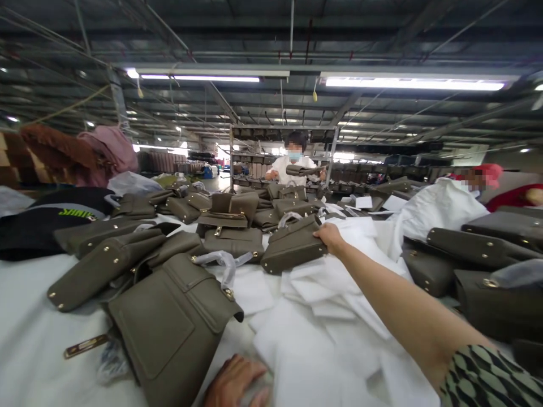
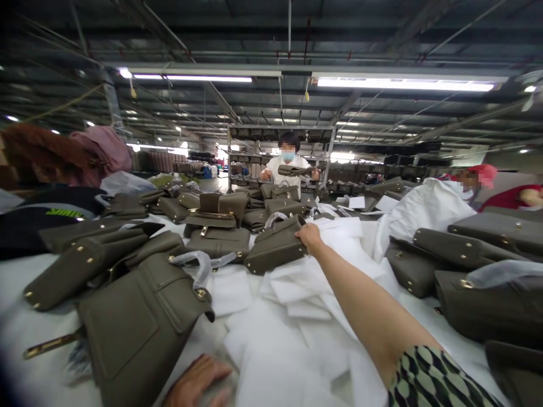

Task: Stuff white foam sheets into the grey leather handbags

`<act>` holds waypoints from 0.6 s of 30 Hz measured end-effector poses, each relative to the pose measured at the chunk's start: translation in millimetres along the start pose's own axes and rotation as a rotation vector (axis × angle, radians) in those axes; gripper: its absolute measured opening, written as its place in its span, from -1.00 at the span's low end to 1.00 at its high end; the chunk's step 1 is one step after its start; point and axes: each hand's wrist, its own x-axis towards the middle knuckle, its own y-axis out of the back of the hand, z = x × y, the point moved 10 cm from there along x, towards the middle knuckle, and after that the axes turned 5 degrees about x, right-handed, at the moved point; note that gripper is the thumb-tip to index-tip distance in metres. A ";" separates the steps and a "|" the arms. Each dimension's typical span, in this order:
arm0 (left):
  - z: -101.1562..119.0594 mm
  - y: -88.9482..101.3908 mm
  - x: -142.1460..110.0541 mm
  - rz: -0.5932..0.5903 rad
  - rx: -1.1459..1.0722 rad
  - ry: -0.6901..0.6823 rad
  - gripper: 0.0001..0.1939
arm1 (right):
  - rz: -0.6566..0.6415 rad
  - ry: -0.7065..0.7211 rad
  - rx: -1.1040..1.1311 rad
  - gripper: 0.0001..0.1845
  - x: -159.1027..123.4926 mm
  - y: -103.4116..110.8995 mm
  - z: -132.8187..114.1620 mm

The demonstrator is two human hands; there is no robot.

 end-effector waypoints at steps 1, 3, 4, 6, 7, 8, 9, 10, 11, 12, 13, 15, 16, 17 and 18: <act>4.2 8.6 2.5 0.015 -0.003 0.010 -0.82 | 0.031 0.054 0.027 -0.81 -6.1 7.9 -11.0; 21.8 24.8 8.9 0.074 0.024 -0.009 -0.80 | 0.096 0.151 0.086 -0.85 -18.7 32.6 -32.7; 38.9 29.7 12.1 0.104 0.038 -0.070 -0.74 | 0.129 0.192 0.118 -0.82 -25.4 49.4 -43.1; 85.6 27.7 16.3 0.122 0.066 -0.252 -0.64 | 0.198 0.262 0.186 -0.74 -41.1 89.4 -62.4; 112.5 21.6 16.4 0.115 0.070 -0.353 -0.63 | 0.230 0.289 0.220 -0.72 -50.7 111.1 -70.9; 140.5 12.7 15.1 0.101 0.068 -0.456 -0.63 | 0.260 0.311 0.253 -0.71 -61.5 133.0 -78.4; 167.3 1.2 13.0 0.077 0.066 -0.545 -0.66 | 0.288 0.328 0.284 -0.71 -73.9 154.4 -84.6; 192.7 -11.5 9.9 0.061 0.065 -0.629 -0.68 | 0.315 0.342 0.312 -0.71 -87.9 175.2 -89.3; 215.4 -24.9 6.5 0.056 0.062 -0.706 -0.70 | 0.337 0.353 0.337 -0.71 -103.6 195.2 -92.4; 235.1 -40.1 2.6 0.053 0.059 -0.783 -0.71 | 0.357 0.358 0.360 -0.70 -121.0 214.5 -93.1; 250.2 -56.9 -0.6 0.054 0.065 -0.851 -0.69 | 0.370 0.356 0.377 -0.68 -139.9 233.2 -91.1; 263.6 -90.9 -0.6 0.077 0.069 -0.931 -0.66 | 0.385 0.327 0.398 -0.62 -180.8 269.9 -75.7; 262.0 -106.1 4.3 0.096 0.062 -0.936 -0.66 | 0.380 0.307 0.390 -0.60 -201.5 287.5 -62.5; 256.0 -118.4 12.1 0.117 0.045 -0.923 -0.69 | 0.390 0.291 0.384 -0.58 -222.4 306.6 -45.0; 247.5 -131.7 22.1 0.097 0.040 -0.907 -0.71 | 0.386 0.268 0.377 -0.59 -241.3 324.1 -23.8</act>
